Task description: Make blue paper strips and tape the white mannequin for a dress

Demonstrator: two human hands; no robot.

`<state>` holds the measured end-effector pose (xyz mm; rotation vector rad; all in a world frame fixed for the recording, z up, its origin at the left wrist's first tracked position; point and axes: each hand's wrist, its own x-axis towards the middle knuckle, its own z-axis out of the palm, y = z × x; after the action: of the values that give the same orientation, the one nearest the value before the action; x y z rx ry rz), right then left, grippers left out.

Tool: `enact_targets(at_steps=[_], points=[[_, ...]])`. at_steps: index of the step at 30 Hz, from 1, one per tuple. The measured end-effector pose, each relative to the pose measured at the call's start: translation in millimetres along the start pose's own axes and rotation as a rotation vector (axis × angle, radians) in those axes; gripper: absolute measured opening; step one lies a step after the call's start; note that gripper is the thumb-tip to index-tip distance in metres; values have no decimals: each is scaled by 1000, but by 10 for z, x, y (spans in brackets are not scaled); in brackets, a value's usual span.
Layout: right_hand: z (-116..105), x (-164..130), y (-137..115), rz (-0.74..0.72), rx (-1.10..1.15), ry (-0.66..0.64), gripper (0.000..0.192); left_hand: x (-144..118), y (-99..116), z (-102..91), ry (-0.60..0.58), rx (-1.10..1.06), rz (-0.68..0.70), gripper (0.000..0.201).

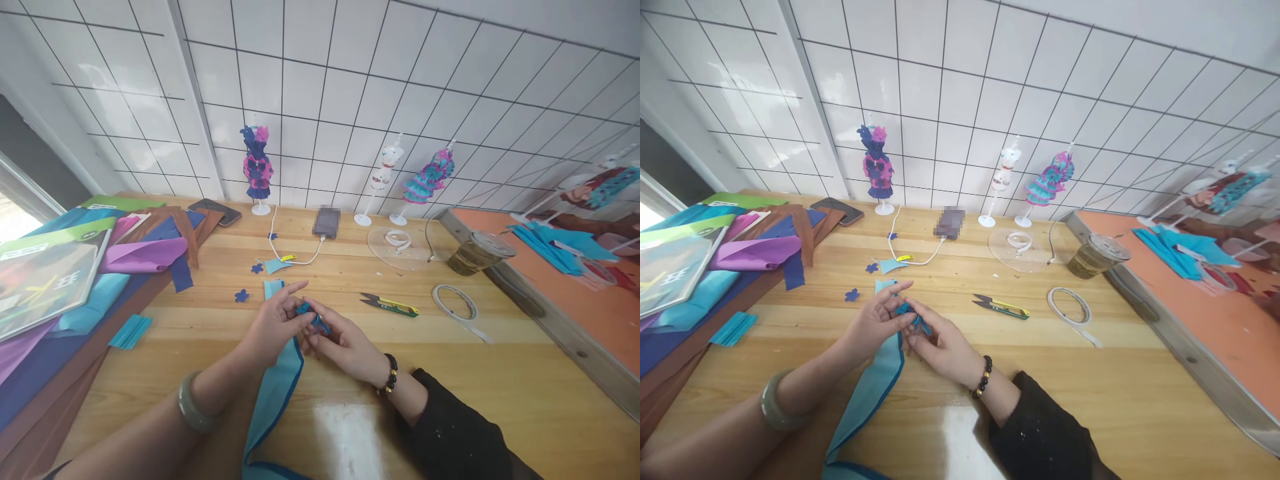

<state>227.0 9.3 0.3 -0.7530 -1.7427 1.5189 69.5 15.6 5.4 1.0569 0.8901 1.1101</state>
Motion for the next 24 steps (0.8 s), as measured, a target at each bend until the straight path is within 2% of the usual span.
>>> enact_targets(at_steps=[2,5,8,11,14,18,21,24], points=[[-18,12,41,37,99,-11,56,16,19,-24,6,9,4,59],[-52,28,94,105,122,-13,62,41,29,-75,18,30,12,57],[-67,31,114,166,50,10,63,65,20,-120,26,-11,0,52],[-77,26,110,198,-53,42,61,83,6,-150,29,-95,-24,38],[-114,31,113,216,-130,119,64,91,15,-169,71,-202,-68,28],[-149,50,120,77,-194,276,68,81,55,-173,76,-326,-127,22],[-105,61,114,-37,-174,300,69,63,63,-160,18,-393,-188,22],[-22,76,117,-62,-70,321,65,46,36,-146,-37,-403,-218,25]])
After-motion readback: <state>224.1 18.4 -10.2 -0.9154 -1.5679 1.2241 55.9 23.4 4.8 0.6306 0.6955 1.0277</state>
